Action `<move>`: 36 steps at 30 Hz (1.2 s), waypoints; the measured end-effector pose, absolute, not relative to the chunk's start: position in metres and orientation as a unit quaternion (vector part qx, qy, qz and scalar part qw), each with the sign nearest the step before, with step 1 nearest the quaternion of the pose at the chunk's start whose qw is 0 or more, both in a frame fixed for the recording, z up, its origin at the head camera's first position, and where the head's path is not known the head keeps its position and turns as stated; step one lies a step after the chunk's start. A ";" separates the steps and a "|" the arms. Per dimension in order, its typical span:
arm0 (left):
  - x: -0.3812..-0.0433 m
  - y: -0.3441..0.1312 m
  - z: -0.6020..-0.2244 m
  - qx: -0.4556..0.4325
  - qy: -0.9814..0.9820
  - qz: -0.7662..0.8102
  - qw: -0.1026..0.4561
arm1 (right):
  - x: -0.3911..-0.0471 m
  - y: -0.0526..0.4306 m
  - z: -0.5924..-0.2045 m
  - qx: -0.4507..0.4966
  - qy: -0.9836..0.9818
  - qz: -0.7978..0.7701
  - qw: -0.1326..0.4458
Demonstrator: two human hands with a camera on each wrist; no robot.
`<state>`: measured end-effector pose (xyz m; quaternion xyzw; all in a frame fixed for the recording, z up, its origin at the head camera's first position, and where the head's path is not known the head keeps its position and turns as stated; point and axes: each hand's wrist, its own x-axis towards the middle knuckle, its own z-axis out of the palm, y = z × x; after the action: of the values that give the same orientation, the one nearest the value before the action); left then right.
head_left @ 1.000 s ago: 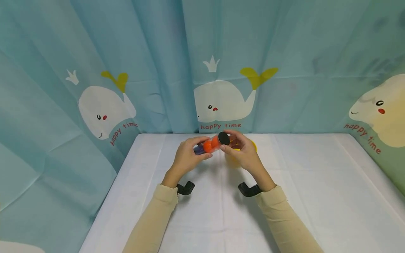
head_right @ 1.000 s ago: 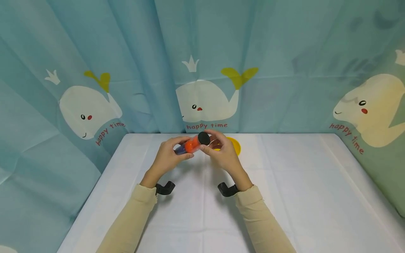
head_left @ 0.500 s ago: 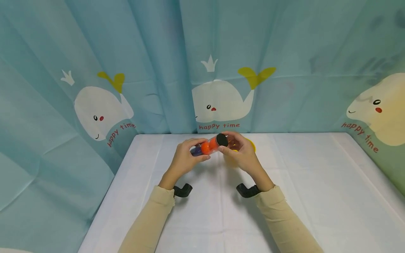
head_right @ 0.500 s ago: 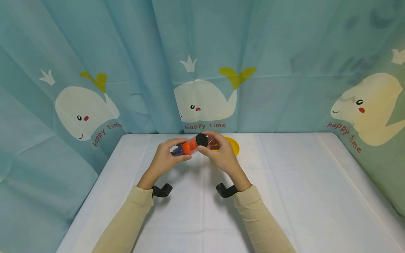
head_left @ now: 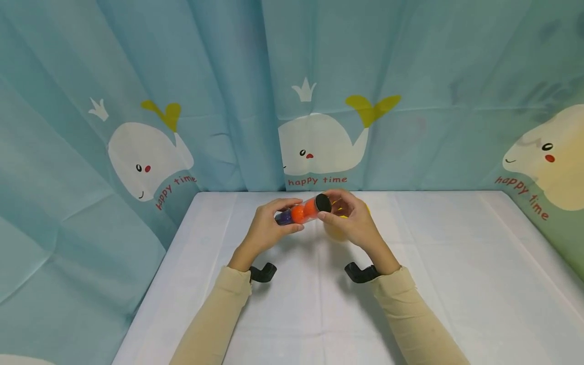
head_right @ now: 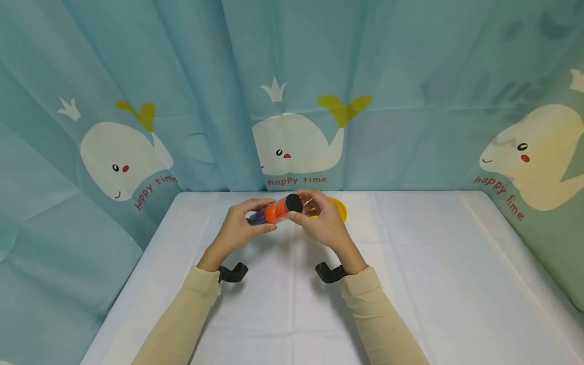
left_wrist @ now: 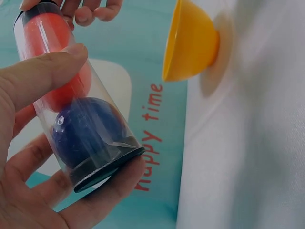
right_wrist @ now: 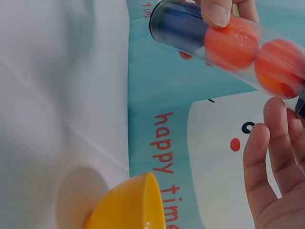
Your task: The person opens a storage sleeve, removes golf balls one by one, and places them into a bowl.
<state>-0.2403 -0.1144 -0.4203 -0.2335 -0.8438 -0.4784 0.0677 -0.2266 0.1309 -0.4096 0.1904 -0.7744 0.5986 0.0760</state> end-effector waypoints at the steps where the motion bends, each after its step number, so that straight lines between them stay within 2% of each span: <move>1: -0.240 -0.114 -0.420 -0.235 -0.841 -0.482 0.066 | -0.227 0.131 -0.410 0.193 -0.775 0.597 0.076; 16: -0.241 -0.118 -0.415 -0.239 -0.845 -0.475 0.062 | -0.228 0.134 -0.405 0.212 -0.778 0.586 0.075; 36: -0.240 -0.126 -0.415 -0.250 -0.839 -0.483 0.006 | -0.222 0.132 -0.399 0.248 -0.779 0.568 0.100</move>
<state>-0.2396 -0.1257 -0.4145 -0.2505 -0.8388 -0.4833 0.0058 -0.2217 0.1321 -0.3994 0.2478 -0.7786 0.5678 0.0995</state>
